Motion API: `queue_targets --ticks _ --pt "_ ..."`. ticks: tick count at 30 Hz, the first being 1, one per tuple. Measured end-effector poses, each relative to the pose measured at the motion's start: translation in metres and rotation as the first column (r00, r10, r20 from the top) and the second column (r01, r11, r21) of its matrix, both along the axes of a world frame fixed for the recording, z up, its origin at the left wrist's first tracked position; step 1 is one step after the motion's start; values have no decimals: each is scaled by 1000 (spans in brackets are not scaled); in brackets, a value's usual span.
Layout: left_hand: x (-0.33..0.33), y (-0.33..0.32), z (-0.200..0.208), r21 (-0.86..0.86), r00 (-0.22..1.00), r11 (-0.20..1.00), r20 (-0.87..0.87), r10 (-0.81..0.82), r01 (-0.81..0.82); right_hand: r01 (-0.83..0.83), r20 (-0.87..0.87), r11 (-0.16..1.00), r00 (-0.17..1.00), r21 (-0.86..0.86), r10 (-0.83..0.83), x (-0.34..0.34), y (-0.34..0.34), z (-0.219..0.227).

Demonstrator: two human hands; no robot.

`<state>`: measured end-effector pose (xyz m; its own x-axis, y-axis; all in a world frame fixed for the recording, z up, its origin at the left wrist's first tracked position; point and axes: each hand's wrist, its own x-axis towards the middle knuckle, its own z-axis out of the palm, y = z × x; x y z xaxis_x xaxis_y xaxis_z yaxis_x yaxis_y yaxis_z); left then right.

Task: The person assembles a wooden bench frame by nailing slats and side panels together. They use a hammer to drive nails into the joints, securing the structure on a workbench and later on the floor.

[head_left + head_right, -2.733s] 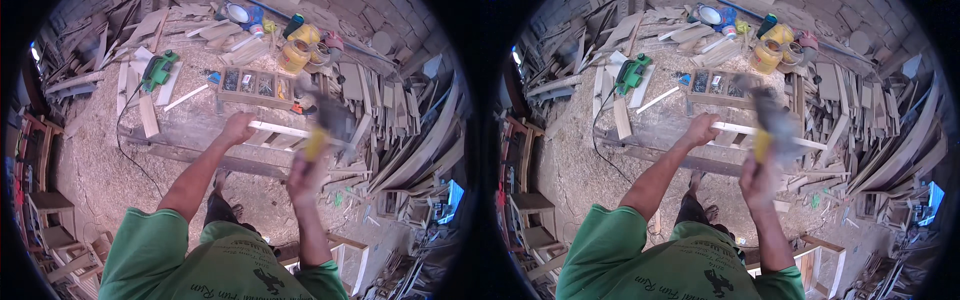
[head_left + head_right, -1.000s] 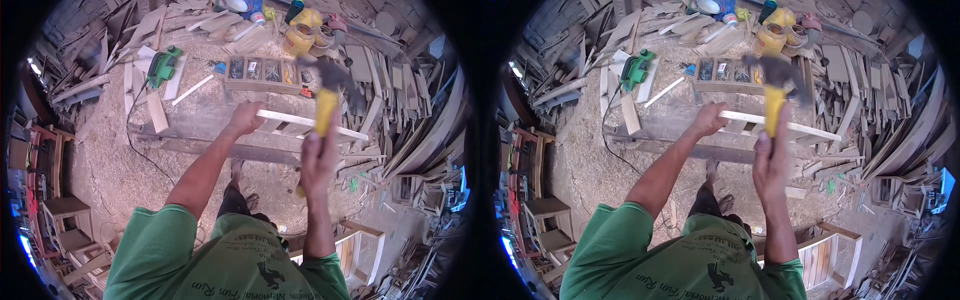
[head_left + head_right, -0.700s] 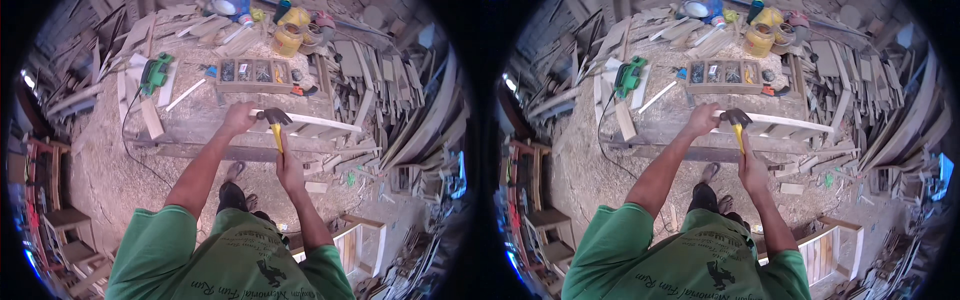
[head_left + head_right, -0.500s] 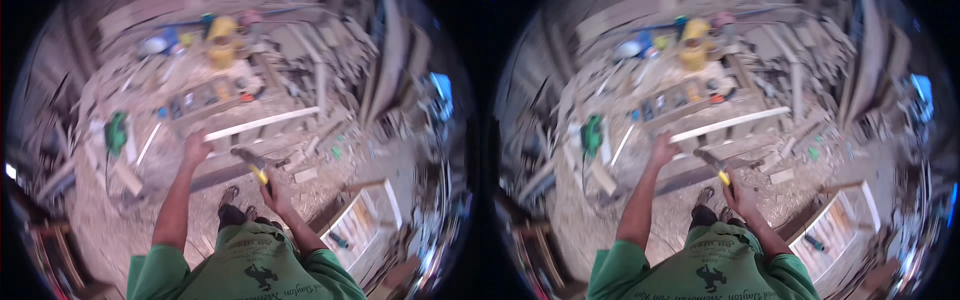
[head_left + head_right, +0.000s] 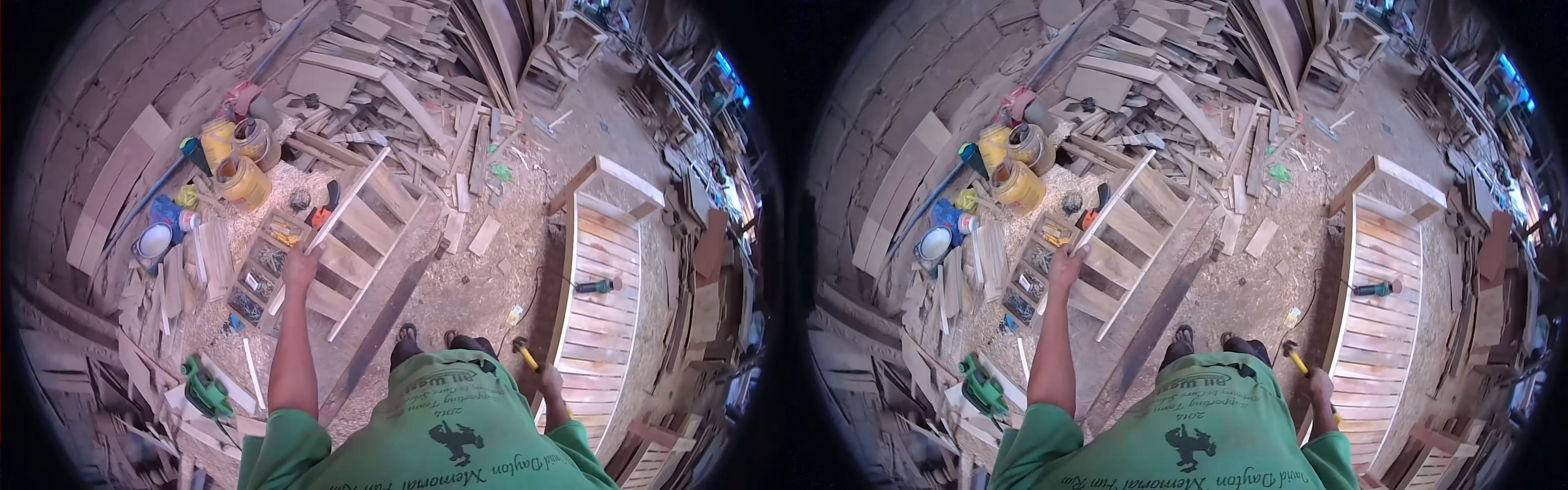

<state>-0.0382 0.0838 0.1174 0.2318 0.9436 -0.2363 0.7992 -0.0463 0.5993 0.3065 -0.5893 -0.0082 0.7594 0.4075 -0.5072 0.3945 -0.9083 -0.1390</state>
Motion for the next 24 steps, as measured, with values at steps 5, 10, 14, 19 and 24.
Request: queue_targets --ticks 5,10,14,19,24 --pt "14 28 -60 -11 987 1000 163 11 -9 747 -331 665 624 -14 -708 -64 -144 -90" --pt "45 36 -76 42 987 999 158 4 -11 855 -507 481 331 -195 -796 -132 -134 -72" --pt "111 2 -49 144 986 989 162 -41 17 867 -558 447 264 -220 -786 -121 -138 -74" --pt "200 -40 -12 95 917 994 390 -80 47 872 -620 443 232 -209 -749 -60 -145 -96" --pt "301 -105 26 -37 852 999 524 -5 28 884 -653 462 312 -66 -690 71 -148 -119"
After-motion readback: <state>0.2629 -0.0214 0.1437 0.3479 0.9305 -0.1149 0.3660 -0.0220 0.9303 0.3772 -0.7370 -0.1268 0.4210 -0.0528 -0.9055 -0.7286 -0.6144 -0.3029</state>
